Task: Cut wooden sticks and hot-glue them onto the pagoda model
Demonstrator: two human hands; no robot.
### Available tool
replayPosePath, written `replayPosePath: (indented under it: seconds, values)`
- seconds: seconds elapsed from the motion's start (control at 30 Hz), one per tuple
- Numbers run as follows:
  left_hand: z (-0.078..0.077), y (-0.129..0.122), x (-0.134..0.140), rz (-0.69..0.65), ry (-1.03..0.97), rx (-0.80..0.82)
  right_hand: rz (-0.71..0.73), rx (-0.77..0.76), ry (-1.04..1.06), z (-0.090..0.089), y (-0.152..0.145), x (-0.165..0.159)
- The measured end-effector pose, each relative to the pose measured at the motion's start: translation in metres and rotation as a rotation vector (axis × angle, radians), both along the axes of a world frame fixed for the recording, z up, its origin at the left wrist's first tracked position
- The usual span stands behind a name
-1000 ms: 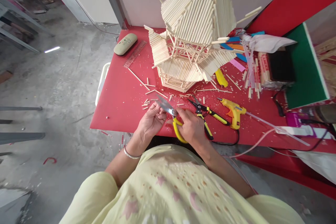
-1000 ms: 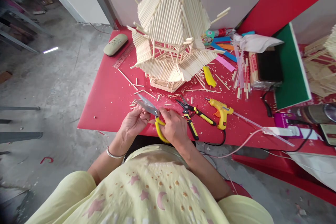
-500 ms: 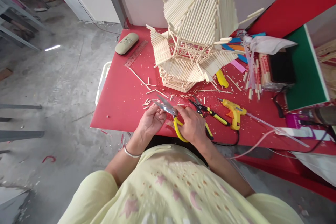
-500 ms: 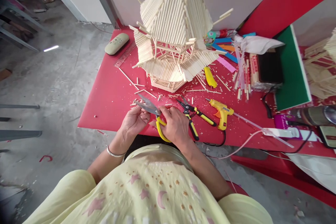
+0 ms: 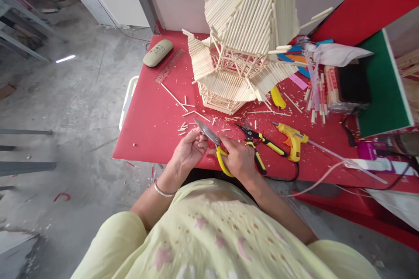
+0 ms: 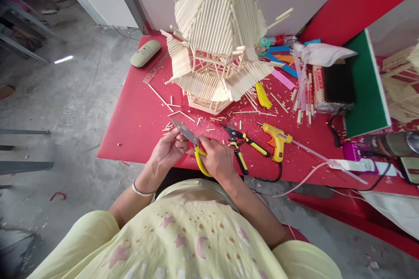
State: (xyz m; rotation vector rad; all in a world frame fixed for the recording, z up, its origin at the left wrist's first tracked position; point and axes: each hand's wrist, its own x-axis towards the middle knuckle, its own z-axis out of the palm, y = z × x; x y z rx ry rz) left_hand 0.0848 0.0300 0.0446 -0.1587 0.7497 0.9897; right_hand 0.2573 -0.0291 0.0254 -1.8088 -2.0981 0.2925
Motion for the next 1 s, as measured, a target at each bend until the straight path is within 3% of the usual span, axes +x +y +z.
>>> replayPosePath:
  seconds: [0.27,0.67,1.0]
  values:
    - [0.0,0.002,0.001,0.014,0.004,-0.059,0.037,0.082,-0.082,0.002,0.003,0.002]
    - [0.002,0.002,0.001,0.026,0.019,-0.105,0.053,0.082,-0.107,0.004,0.006,0.001]
    - [0.002,0.003,0.001,0.008,0.001,-0.104,0.01,0.117,-0.077,-0.008,0.0,0.003]
